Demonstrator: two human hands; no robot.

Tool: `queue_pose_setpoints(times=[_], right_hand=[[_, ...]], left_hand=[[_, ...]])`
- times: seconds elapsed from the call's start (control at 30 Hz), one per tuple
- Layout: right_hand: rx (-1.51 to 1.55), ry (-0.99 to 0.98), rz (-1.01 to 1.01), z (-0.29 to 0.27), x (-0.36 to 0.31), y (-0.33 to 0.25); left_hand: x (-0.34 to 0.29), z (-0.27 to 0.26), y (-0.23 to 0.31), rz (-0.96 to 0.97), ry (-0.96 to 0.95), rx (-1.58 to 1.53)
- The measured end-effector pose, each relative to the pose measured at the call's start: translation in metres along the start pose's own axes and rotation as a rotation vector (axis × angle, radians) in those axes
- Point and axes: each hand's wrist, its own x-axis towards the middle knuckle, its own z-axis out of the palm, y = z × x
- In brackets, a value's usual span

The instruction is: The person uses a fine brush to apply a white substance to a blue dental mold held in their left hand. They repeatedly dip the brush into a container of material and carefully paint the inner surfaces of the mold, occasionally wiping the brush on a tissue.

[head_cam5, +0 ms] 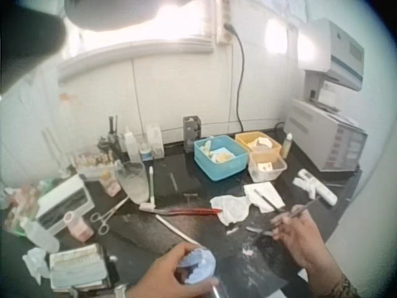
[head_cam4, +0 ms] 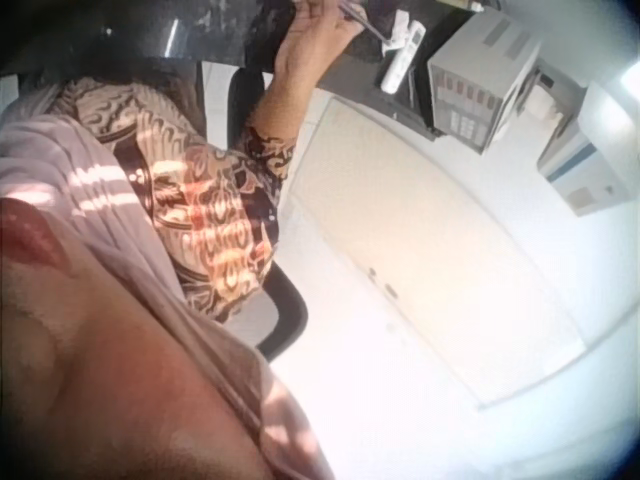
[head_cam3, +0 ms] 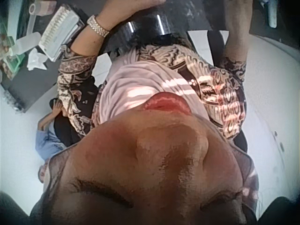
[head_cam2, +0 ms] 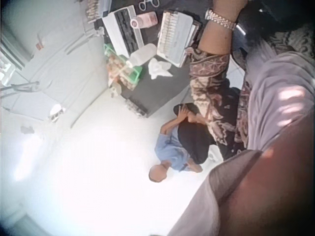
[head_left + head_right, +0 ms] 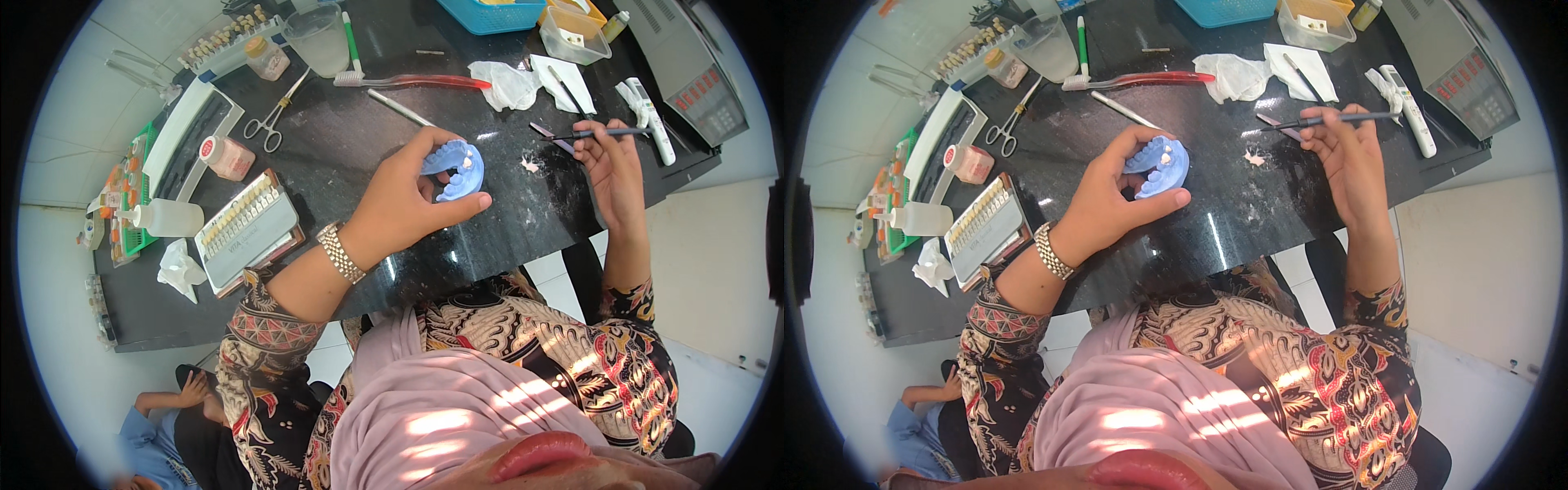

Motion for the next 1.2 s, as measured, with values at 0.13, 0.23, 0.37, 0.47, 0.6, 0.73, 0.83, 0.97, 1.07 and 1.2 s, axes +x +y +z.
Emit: queue_pose_setpoints(times=[0.13, 0.23, 0.37, 0.47, 0.6, 0.73, 0.83, 0.97, 1.07, 1.2], right_hand=[[-0.082, 0.073, -0.135, 0.001, -0.014, 0.021], [-0.156, 0.083, -0.254, 0.008, -0.019, 0.028], [-0.244, 0.083, -0.292, 0.005, -0.020, 0.030], [-0.290, 0.078, -0.334, 0.007, -0.021, 0.031], [-0.342, 0.061, -0.384, 0.010, -0.023, 0.032], [-0.379, 0.065, -0.395, 0.012, -0.024, 0.032], [-0.390, 0.067, -0.392, 0.013, -0.025, 0.032], [-0.378, 0.048, -0.393, 0.014, -0.025, 0.031], [-0.383, 0.038, -0.394, 0.013, -0.025, 0.032], [-0.389, 0.046, -0.387, 0.014, -0.025, 0.031]], left_hand=[[-0.001, 0.001, 0.003, 0.004, 0.003, -0.051], [-0.002, 0.001, 0.001, -0.003, -0.004, -0.039], [-0.003, 0.001, 0.003, -0.013, -0.013, -0.045], [-0.003, 0.001, 0.003, 0.017, -0.004, -0.019], [-0.004, 0.000, 0.005, -0.007, -0.008, 0.022], [-0.004, 0.000, 0.005, -0.017, -0.002, 0.054], [-0.004, 0.000, 0.005, -0.019, -0.002, 0.058], [-0.004, 0.000, 0.004, -0.019, -0.001, 0.049], [-0.004, -0.001, 0.003, -0.005, -0.002, 0.059], [-0.004, 0.000, 0.005, -0.019, -0.010, 0.045]])
